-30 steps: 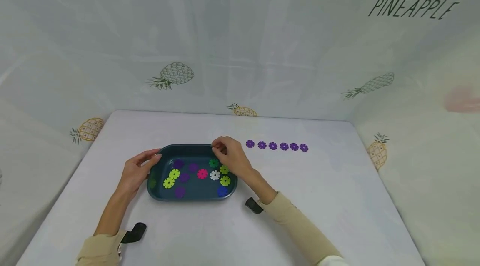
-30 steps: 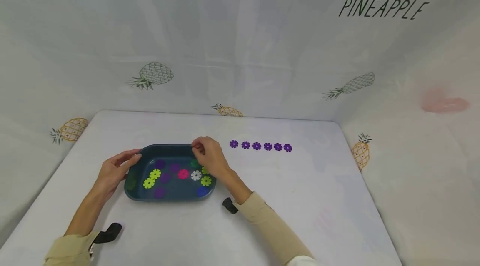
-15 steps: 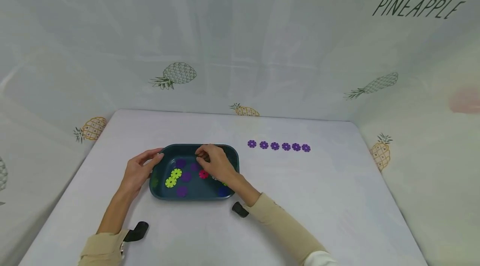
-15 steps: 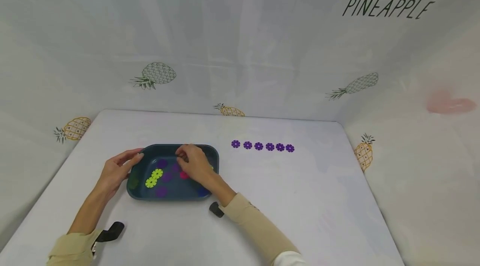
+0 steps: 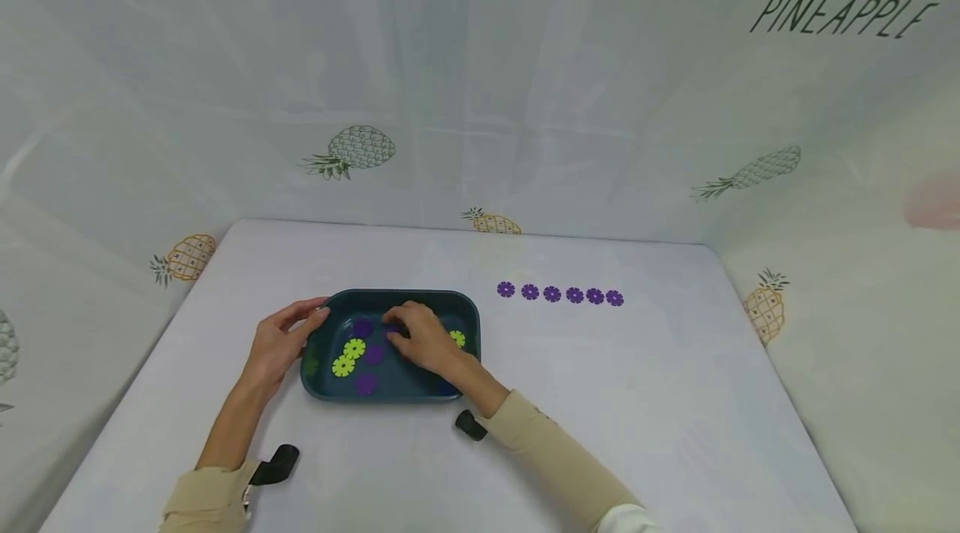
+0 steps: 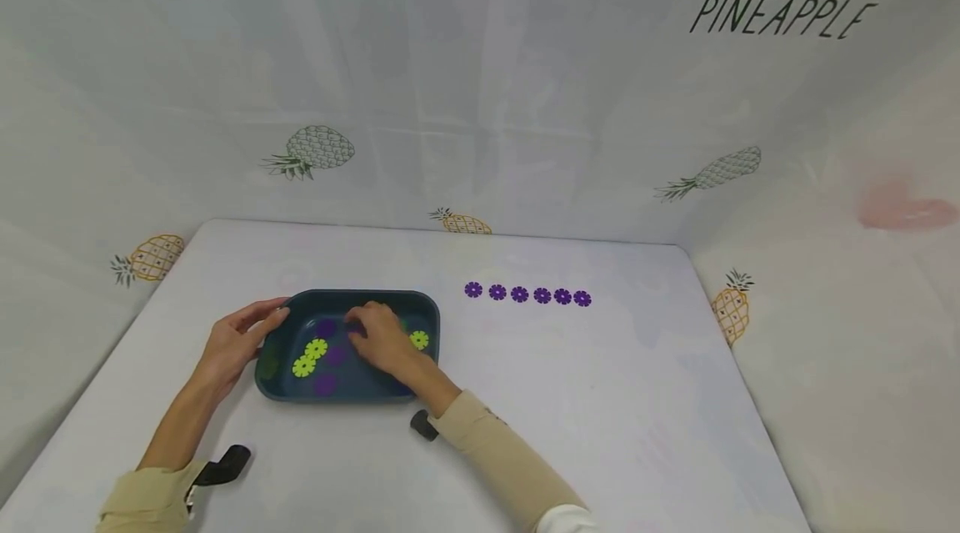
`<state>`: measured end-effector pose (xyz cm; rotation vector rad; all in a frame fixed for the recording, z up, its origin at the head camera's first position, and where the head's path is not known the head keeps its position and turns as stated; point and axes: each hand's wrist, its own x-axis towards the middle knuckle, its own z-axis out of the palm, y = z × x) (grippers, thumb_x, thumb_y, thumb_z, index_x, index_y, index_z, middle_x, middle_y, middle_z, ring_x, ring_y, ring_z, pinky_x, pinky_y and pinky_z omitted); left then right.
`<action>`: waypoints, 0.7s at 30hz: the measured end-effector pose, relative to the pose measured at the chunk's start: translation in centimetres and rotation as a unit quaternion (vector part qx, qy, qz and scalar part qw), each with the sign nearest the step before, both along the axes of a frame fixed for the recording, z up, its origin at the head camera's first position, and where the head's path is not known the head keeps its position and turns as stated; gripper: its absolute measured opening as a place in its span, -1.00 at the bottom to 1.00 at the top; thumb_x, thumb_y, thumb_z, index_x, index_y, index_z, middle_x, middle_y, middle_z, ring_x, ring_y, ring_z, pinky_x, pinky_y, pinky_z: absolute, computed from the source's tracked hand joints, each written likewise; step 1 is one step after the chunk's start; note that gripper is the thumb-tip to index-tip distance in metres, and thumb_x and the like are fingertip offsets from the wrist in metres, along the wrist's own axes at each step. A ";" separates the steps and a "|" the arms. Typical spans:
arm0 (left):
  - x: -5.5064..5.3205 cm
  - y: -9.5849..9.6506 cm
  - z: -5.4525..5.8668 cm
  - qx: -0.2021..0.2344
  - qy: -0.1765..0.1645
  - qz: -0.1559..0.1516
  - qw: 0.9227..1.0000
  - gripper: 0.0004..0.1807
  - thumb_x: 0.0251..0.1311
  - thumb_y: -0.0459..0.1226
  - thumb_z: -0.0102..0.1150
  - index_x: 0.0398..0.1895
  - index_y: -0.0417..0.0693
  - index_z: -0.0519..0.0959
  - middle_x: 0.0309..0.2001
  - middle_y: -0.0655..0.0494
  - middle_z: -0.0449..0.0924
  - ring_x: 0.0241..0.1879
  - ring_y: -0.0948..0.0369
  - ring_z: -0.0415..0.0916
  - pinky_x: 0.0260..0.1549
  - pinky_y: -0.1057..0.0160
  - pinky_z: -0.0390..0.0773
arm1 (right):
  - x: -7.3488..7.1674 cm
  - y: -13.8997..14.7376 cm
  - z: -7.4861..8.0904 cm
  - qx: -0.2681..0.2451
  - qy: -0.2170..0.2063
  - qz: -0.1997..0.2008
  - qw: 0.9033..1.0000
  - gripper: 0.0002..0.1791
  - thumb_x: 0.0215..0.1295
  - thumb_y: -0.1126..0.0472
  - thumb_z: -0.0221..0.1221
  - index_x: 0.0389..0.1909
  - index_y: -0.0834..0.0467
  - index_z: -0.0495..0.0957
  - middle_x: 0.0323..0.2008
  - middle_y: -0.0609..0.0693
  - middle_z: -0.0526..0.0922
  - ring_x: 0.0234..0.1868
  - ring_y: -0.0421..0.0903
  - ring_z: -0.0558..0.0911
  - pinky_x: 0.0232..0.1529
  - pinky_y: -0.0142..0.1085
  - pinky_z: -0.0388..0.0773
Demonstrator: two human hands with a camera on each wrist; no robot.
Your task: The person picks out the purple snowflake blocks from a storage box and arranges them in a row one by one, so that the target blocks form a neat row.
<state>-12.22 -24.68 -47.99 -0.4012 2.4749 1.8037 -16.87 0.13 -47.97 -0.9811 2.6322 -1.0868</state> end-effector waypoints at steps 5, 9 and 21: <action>-0.1 0.0 0.0 0.003 0.001 0.000 1.000 -0.34 0.43 0.09 0.19 0.42 -0.12 0.47 0.27 -0.06 0.43 -0.06 0.32 0.49 -0.23 0.35 0.62 | 0.0 -0.2 -0.3 0.044 0.008 0.012 0.999 -0.70 0.43 0.36 0.25 0.14 0.24 0.65 0.10 0.09 0.64 0.15 -0.01 0.54 0.23 -0.27 0.47; -0.1 0.1 0.0 0.004 0.001 0.001 1.000 -0.34 0.43 0.09 0.19 0.41 -0.12 0.47 0.26 -0.04 0.42 -0.05 0.30 0.48 -0.23 0.35 0.62 | -0.1 -0.2 -0.4 0.061 0.017 0.016 0.998 -0.70 0.41 0.38 0.26 0.12 0.22 0.66 0.08 0.07 0.65 0.11 -0.03 0.52 0.19 -0.29 0.47; 0.0 0.0 -0.1 0.000 -0.003 0.000 1.000 -0.33 0.43 0.10 0.19 0.42 -0.12 0.46 0.31 -0.07 0.39 -0.05 0.32 0.46 -0.24 0.36 0.61 | -0.3 0.6 0.0 -0.008 0.022 0.033 0.999 -0.74 0.31 0.48 0.31 0.00 0.27 0.70 -0.13 0.10 0.61 -0.05 -0.06 0.63 0.00 -0.46 0.53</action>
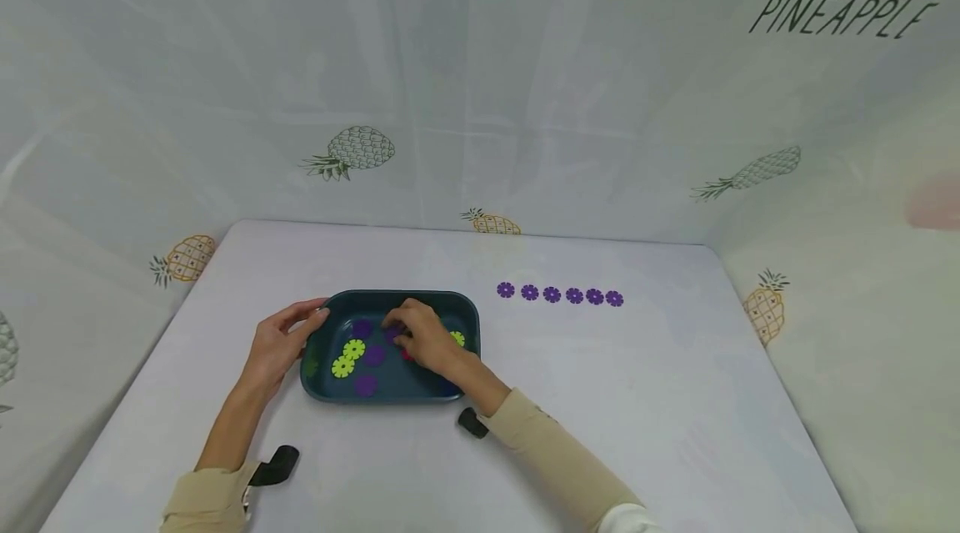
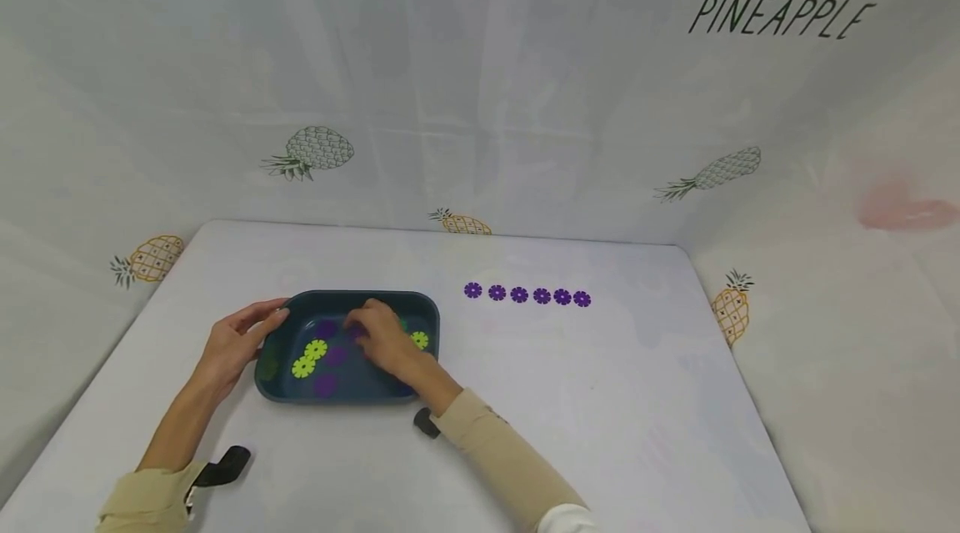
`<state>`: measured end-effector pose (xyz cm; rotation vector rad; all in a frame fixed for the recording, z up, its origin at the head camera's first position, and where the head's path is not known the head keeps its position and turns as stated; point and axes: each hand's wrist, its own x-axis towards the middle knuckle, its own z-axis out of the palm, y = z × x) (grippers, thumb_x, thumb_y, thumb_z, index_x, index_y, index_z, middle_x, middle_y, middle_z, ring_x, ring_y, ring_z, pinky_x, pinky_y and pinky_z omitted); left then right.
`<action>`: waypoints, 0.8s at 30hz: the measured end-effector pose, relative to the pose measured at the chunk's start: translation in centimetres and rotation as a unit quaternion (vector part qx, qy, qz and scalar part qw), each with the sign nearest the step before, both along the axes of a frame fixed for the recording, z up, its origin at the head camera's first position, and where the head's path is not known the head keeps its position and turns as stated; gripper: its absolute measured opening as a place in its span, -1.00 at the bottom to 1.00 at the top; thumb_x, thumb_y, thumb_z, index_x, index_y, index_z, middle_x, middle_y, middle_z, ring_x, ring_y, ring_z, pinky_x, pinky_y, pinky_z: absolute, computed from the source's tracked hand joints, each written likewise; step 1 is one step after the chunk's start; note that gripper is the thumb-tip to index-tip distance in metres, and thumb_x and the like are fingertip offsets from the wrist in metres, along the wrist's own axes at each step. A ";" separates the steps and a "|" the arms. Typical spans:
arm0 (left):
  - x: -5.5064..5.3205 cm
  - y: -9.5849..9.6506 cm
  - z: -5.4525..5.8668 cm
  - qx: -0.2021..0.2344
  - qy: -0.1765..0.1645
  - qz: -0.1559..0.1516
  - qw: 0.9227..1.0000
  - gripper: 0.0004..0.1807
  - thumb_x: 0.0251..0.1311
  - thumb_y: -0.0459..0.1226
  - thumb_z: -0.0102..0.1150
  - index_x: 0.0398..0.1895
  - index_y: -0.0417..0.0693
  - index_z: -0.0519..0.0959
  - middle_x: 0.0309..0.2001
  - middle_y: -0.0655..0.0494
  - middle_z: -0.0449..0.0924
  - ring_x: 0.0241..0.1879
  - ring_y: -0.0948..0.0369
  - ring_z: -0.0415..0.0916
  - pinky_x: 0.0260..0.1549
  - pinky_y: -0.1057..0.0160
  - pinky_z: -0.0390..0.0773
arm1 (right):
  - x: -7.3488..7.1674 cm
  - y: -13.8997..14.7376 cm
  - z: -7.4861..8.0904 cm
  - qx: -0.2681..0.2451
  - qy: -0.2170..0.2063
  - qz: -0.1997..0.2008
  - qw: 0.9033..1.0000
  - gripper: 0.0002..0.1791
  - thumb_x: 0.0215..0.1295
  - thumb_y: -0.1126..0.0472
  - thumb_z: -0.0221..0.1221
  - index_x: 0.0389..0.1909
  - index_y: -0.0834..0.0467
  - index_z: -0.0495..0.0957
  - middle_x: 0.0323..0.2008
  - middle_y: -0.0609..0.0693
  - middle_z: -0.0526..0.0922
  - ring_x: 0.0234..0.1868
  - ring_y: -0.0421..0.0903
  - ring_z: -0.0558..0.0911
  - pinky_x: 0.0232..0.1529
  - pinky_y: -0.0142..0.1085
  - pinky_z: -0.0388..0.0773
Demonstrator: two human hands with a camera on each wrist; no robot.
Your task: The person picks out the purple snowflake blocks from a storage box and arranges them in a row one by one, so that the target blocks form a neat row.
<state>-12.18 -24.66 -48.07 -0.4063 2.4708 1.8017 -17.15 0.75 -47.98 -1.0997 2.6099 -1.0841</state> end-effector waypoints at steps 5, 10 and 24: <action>0.2 0.1 0.1 -0.009 0.003 0.000 1.000 -0.32 0.42 0.12 0.19 0.41 -0.12 0.47 0.29 -0.08 0.41 -0.05 0.30 0.46 -0.25 0.36 0.61 | -0.1 0.8 0.4 -0.033 0.001 0.006 0.999 -0.79 0.33 0.49 0.28 -0.05 0.30 0.71 -0.15 0.13 0.63 -0.09 -0.03 0.67 -0.06 -0.49 0.56; 0.3 0.1 0.2 -0.016 0.007 -0.001 1.000 -0.31 0.41 0.14 0.18 0.39 -0.12 0.48 0.23 -0.04 0.43 -0.06 0.28 0.45 -0.25 0.36 0.60 | -0.2 1.9 0.9 -0.049 0.012 0.003 0.999 -0.80 0.35 0.46 0.28 -0.05 0.30 0.72 -0.16 0.15 0.64 -0.14 -0.03 0.66 -0.10 -0.45 0.57; 0.3 0.1 0.4 -0.019 0.001 -0.004 1.000 -0.28 0.40 0.16 0.18 0.40 -0.14 0.46 0.29 -0.07 0.42 -0.02 0.27 0.47 -0.21 0.37 0.62 | -1.2 5.4 1.8 -0.085 0.017 -0.024 0.996 -0.80 0.35 0.43 0.30 -0.04 0.32 0.71 -0.18 0.12 0.65 -0.14 -0.07 0.64 -0.08 -0.42 0.59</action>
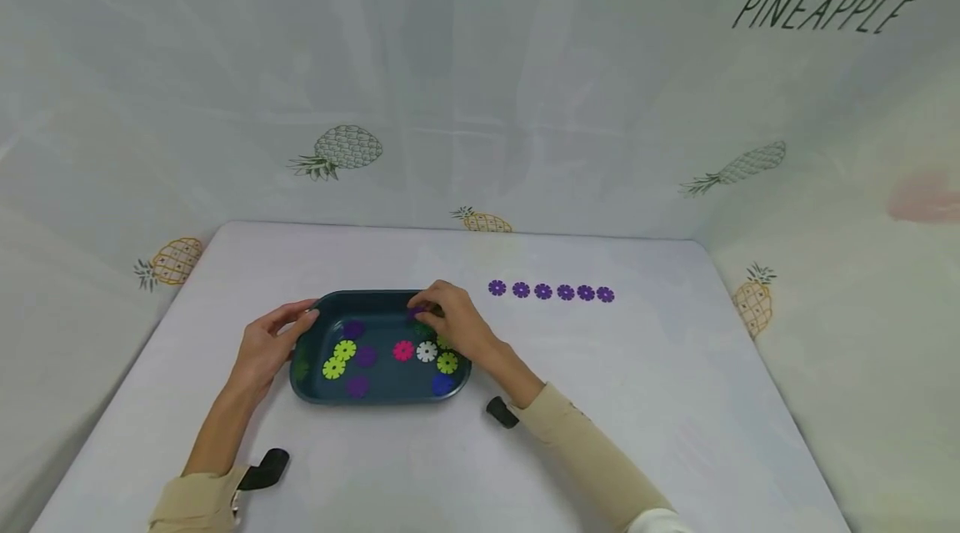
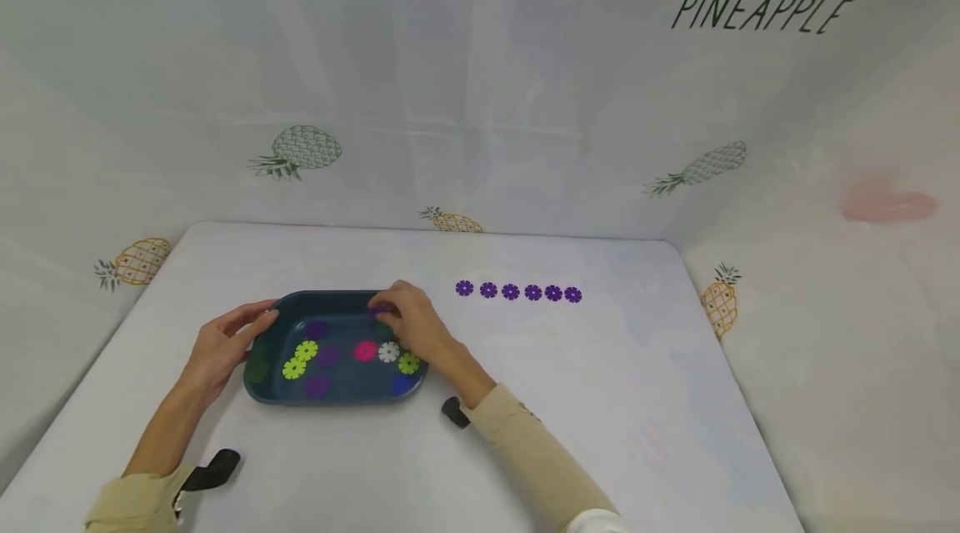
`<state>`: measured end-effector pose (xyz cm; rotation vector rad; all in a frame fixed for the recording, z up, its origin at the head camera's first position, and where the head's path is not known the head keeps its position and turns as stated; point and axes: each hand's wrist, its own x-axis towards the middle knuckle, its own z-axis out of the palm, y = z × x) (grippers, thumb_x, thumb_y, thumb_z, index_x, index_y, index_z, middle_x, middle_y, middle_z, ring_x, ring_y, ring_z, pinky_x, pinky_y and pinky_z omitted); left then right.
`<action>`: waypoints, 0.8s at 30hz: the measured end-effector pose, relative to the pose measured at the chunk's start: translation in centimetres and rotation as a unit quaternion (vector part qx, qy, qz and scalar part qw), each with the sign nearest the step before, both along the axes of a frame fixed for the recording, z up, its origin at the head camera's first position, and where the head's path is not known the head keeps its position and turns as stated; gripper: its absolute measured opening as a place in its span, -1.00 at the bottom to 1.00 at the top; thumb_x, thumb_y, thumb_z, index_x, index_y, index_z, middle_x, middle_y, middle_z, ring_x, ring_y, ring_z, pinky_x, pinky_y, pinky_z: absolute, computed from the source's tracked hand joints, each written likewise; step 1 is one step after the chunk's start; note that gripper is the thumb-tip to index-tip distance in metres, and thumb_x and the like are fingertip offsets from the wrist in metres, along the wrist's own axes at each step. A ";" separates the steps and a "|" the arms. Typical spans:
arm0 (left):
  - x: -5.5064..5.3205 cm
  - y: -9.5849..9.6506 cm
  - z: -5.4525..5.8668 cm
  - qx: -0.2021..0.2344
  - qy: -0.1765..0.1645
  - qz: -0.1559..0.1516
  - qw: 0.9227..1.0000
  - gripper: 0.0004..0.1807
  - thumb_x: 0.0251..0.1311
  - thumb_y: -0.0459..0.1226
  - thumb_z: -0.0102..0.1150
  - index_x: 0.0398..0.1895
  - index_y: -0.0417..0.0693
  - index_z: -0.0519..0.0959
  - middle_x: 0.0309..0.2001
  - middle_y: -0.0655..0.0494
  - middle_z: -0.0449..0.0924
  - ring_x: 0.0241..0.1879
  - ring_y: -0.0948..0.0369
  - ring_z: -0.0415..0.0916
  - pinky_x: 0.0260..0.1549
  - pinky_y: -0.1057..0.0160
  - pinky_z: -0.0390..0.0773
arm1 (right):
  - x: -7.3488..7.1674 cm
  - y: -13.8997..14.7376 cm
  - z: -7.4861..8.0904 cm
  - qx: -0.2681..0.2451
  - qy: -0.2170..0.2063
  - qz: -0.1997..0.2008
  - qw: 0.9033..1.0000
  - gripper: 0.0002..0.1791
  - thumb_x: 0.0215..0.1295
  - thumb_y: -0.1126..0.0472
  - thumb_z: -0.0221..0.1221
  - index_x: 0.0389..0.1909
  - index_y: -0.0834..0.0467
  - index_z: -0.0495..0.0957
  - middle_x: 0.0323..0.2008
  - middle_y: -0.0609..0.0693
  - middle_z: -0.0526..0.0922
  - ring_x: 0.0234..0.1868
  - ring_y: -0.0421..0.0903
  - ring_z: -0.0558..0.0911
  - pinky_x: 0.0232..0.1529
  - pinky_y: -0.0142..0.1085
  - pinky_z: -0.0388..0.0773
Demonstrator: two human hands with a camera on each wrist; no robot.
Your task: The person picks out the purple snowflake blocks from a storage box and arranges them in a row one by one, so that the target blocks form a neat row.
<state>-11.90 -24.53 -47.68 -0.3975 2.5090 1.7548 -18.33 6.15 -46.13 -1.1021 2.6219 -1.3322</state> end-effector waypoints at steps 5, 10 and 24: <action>0.0 0.1 0.1 0.000 -0.001 0.002 1.000 -0.29 0.40 0.16 0.18 0.40 -0.13 0.47 0.29 -0.08 0.42 -0.06 0.33 0.47 -0.23 0.39 0.61 | -0.4 1.3 0.4 -0.017 0.020 -0.015 1.000 -0.81 0.33 0.43 0.31 -0.05 0.32 0.71 -0.18 0.10 0.66 -0.13 -0.05 0.65 -0.07 -0.41 0.62; 0.0 0.0 -0.1 0.002 0.008 0.000 1.000 -0.28 0.40 0.15 0.18 0.40 -0.16 0.46 0.30 -0.09 0.40 -0.09 0.40 0.48 -0.25 0.39 0.63 | -0.8 2.7 0.8 -0.032 -0.005 -0.045 0.998 -0.81 0.35 0.39 0.31 -0.04 0.27 0.72 -0.17 0.06 0.65 -0.11 -0.09 0.64 -0.07 -0.40 0.65; 0.0 0.0 -0.2 0.004 0.006 -0.005 1.000 -0.26 0.41 0.16 0.16 0.43 -0.17 0.42 0.38 -0.13 0.35 -0.05 0.45 0.46 -0.20 0.41 0.62 | -1.9 7.3 1.5 -0.065 0.023 -0.142 0.987 -0.80 0.34 0.36 0.34 -0.05 0.21 0.75 -0.17 0.05 0.69 -0.13 -0.06 0.68 -0.04 -0.21 0.69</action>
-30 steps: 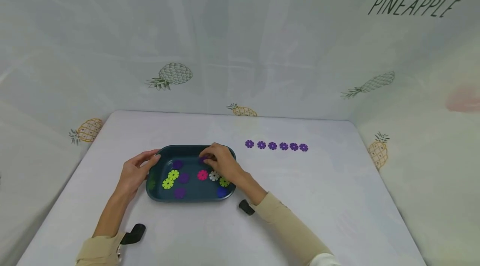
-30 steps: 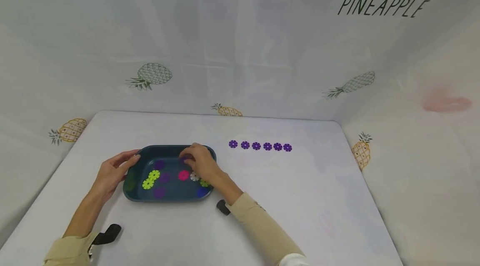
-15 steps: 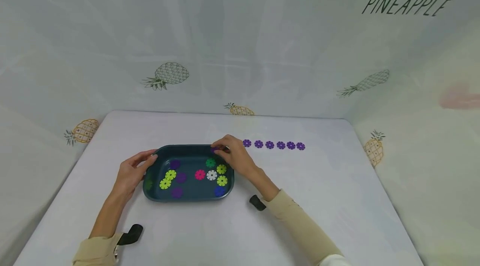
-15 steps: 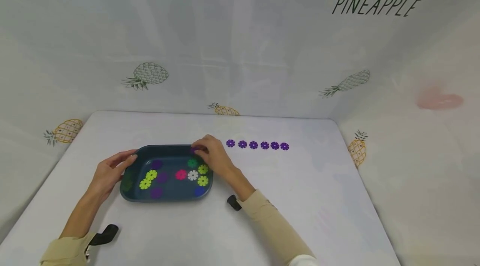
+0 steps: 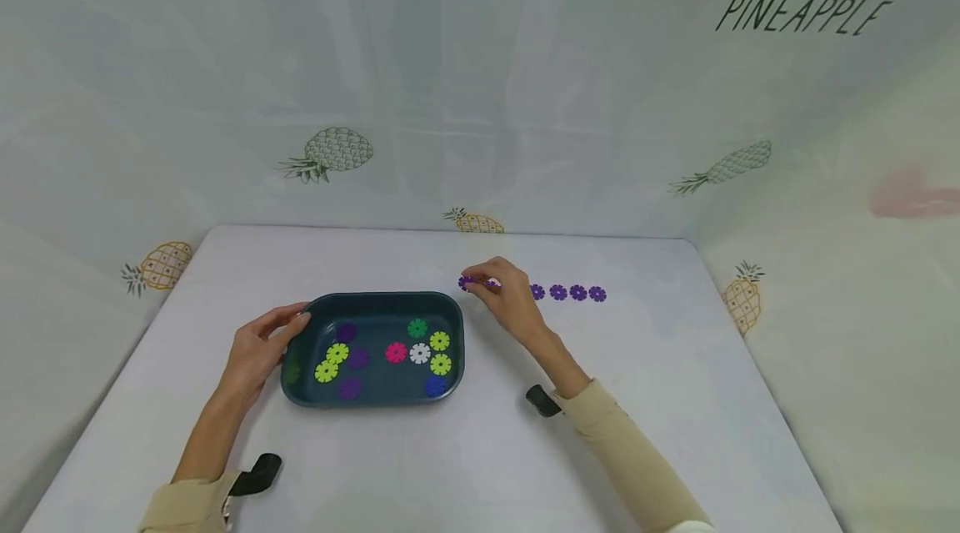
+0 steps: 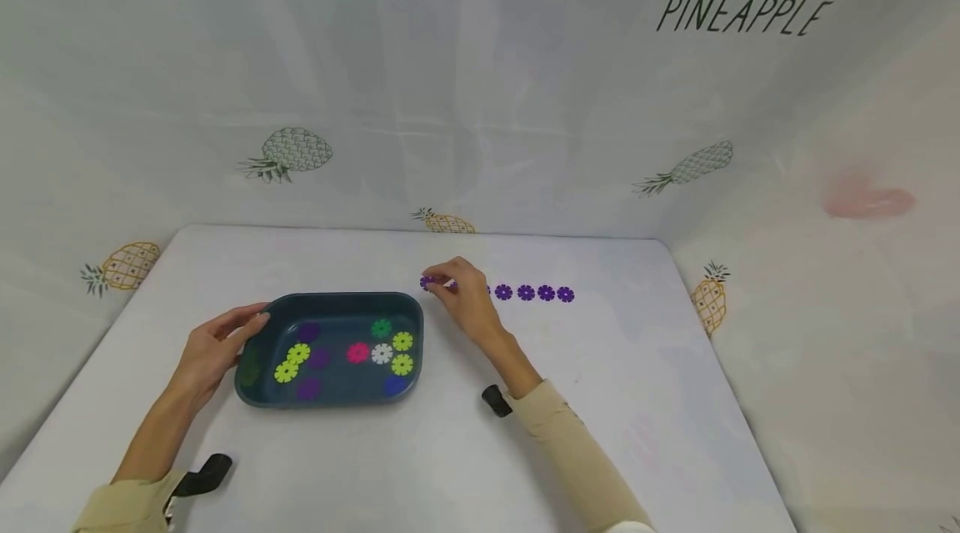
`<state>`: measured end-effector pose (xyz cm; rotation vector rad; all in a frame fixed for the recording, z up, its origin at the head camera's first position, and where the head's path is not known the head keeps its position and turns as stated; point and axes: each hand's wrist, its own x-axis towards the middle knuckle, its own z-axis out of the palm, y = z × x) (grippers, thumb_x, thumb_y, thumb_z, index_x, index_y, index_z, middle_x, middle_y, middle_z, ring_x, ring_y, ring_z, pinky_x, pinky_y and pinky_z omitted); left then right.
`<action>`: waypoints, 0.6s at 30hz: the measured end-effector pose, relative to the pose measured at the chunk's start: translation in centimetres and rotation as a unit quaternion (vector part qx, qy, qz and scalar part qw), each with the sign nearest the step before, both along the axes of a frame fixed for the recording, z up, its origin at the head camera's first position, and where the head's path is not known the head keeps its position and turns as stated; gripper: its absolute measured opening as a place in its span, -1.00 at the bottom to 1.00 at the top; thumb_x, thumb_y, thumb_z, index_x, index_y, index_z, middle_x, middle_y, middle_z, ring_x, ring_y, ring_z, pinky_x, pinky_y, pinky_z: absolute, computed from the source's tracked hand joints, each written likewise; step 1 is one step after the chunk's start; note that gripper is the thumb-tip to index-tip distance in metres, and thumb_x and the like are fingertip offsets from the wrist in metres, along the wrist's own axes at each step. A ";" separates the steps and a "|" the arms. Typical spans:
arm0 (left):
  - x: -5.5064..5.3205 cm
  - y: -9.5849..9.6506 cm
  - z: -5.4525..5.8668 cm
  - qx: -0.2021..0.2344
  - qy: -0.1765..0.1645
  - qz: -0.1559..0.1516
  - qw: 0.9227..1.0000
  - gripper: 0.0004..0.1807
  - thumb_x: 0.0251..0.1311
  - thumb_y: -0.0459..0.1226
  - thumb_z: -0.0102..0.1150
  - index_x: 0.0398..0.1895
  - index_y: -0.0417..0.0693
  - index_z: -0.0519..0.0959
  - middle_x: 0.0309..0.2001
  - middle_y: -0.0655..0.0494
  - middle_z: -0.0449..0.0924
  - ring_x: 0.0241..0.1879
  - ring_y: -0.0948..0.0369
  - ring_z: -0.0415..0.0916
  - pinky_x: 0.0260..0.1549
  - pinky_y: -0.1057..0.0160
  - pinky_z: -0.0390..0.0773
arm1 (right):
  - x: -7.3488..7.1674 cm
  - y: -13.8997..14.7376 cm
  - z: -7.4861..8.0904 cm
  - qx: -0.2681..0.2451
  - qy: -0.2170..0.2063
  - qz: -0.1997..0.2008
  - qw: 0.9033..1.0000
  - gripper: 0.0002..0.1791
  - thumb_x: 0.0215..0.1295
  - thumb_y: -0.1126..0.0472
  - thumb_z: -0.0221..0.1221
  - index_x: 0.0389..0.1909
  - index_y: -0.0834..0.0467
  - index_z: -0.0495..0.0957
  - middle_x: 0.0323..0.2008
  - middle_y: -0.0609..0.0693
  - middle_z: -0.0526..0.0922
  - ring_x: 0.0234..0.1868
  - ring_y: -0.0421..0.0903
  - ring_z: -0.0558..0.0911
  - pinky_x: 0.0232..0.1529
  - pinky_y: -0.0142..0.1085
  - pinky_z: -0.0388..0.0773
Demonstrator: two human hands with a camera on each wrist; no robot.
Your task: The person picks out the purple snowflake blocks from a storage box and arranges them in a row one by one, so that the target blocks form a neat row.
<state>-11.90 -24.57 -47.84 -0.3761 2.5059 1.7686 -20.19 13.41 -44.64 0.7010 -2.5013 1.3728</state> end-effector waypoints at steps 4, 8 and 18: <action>0.1 0.1 0.0 -0.001 -0.001 0.000 1.000 -0.25 0.41 0.16 0.16 0.43 -0.17 0.43 0.37 -0.13 0.36 -0.07 0.42 0.48 -0.21 0.39 0.63 | -0.2 1.4 -0.2 -0.008 -0.007 -0.022 1.000 -0.81 0.33 0.38 0.34 -0.05 0.22 0.75 -0.18 0.06 0.68 -0.13 -0.05 0.68 -0.07 -0.17 0.70; 0.1 0.1 0.0 -0.003 -0.002 0.003 1.000 -0.26 0.41 0.16 0.16 0.43 -0.17 0.43 0.36 -0.13 0.37 -0.08 0.43 0.48 -0.21 0.39 0.63 | -0.5 2.9 -0.5 -0.003 -0.011 -0.041 0.999 -0.80 0.34 0.37 0.34 -0.05 0.22 0.74 -0.17 0.07 0.67 -0.11 -0.02 0.68 -0.06 -0.13 0.70; 0.1 0.2 0.0 -0.009 -0.004 0.004 1.000 -0.26 0.42 0.16 0.14 0.43 -0.16 0.43 0.38 -0.14 0.36 -0.05 0.43 0.45 -0.20 0.41 0.61 | -0.9 7.0 -1.1 -0.012 -0.005 -0.079 0.997 -0.79 0.30 0.41 0.36 -0.06 0.27 0.73 -0.18 0.13 0.67 -0.11 0.07 0.69 -0.09 -0.10 0.71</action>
